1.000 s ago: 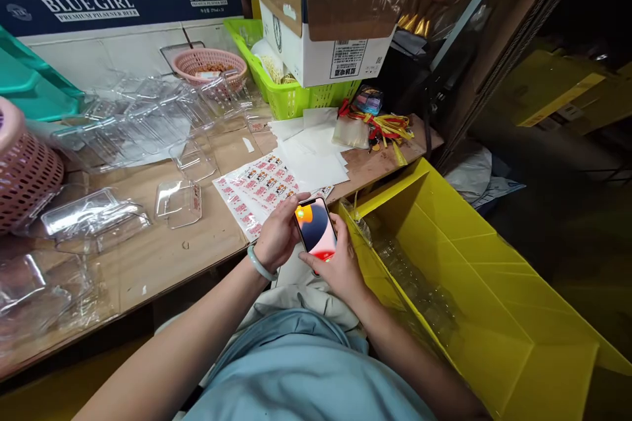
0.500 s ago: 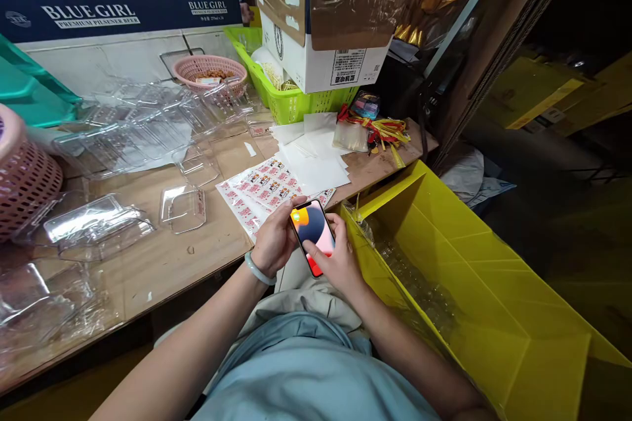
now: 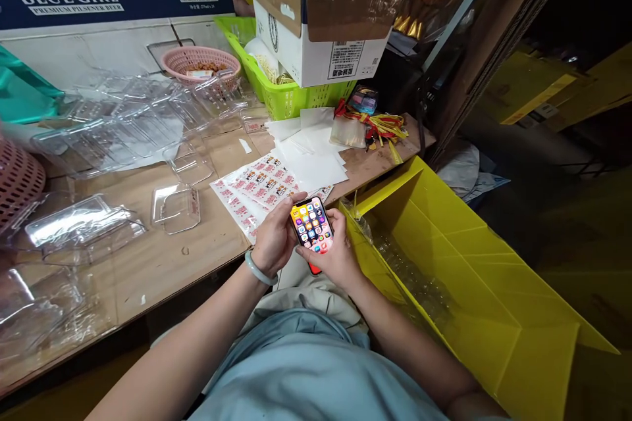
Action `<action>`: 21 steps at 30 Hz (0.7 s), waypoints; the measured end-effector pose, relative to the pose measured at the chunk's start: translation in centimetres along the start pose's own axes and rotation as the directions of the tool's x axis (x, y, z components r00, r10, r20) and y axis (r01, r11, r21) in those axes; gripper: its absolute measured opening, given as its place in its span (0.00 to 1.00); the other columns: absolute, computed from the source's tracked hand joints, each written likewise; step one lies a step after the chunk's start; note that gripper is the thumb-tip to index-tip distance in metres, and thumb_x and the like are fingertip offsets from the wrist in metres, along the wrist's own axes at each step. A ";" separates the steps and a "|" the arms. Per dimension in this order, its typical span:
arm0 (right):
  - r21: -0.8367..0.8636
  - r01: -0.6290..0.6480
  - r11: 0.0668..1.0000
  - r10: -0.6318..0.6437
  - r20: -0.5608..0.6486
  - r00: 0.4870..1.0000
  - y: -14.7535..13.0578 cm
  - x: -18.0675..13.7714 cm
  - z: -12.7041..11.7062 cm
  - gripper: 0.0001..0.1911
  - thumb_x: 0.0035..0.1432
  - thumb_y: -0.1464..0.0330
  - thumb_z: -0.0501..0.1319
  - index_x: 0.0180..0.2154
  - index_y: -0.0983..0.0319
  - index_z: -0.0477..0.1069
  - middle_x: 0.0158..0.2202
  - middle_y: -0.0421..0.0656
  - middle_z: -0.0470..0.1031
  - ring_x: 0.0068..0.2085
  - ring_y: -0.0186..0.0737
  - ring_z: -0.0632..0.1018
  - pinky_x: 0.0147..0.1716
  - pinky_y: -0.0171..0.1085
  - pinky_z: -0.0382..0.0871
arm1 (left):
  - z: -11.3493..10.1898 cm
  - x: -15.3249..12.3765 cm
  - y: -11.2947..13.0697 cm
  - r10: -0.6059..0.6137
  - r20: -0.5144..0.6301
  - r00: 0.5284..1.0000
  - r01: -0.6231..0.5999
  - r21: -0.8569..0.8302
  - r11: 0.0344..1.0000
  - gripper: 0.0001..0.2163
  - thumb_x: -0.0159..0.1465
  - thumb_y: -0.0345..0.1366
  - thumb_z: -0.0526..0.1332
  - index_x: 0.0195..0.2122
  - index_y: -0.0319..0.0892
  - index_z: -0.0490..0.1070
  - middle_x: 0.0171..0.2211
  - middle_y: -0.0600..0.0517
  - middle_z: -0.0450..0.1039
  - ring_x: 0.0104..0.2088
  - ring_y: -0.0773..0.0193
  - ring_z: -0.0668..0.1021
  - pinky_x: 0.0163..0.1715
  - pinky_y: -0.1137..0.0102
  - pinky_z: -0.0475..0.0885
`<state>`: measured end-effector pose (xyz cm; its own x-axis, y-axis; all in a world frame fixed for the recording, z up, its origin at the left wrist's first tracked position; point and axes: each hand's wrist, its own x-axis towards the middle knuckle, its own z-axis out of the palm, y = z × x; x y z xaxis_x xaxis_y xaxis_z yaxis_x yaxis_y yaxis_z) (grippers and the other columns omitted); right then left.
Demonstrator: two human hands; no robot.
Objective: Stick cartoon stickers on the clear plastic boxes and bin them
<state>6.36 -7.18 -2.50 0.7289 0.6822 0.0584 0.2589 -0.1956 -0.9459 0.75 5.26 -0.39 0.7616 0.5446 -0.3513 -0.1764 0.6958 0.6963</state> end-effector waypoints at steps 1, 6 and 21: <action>0.001 -0.001 1.000 0.001 -0.004 1.000 0.0 0.1 0.0 0.39 0.44 0.66 0.72 0.53 0.56 0.52 0.48 0.46 0.69 0.44 0.43 0.76 0.42 0.41 0.73 | 0.1 0.0 -0.1 0.008 0.003 1.000 -0.009 0.006 1.000 0.16 0.60 0.43 0.62 0.45 0.37 0.74 0.39 0.46 0.78 0.39 0.58 0.79 0.41 0.65 0.75; 0.037 -0.047 0.998 0.049 -0.040 0.998 -0.3 0.6 -0.7 0.41 0.41 0.67 0.72 0.53 0.56 0.52 0.49 0.46 0.69 0.46 0.44 0.75 0.44 0.42 0.71 | 0.8 0.4 0.0 0.026 0.015 1.000 -0.026 0.036 0.999 0.18 0.59 0.46 0.64 0.44 0.38 0.75 0.41 0.46 0.78 0.41 0.57 0.79 0.42 0.65 0.74; 0.651 -0.556 0.517 0.104 0.597 0.796 1.8 4.8 -7.5 0.40 0.59 0.40 0.46 0.52 0.66 0.69 0.47 0.54 0.76 0.37 0.42 0.78 0.36 0.42 0.72 | 4.4 4.1 1.6 -0.014 0.149 0.989 0.007 0.045 0.999 0.25 0.60 0.44 0.63 0.57 0.42 0.67 0.49 0.43 0.76 0.41 0.58 0.81 0.36 0.68 0.78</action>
<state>15.10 -9.49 -1.48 0.2287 0.9429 -0.2422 -0.6839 -0.0215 -0.7293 6.31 6.52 2.09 0.8485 0.4589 -0.2636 -0.1426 0.6779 0.7212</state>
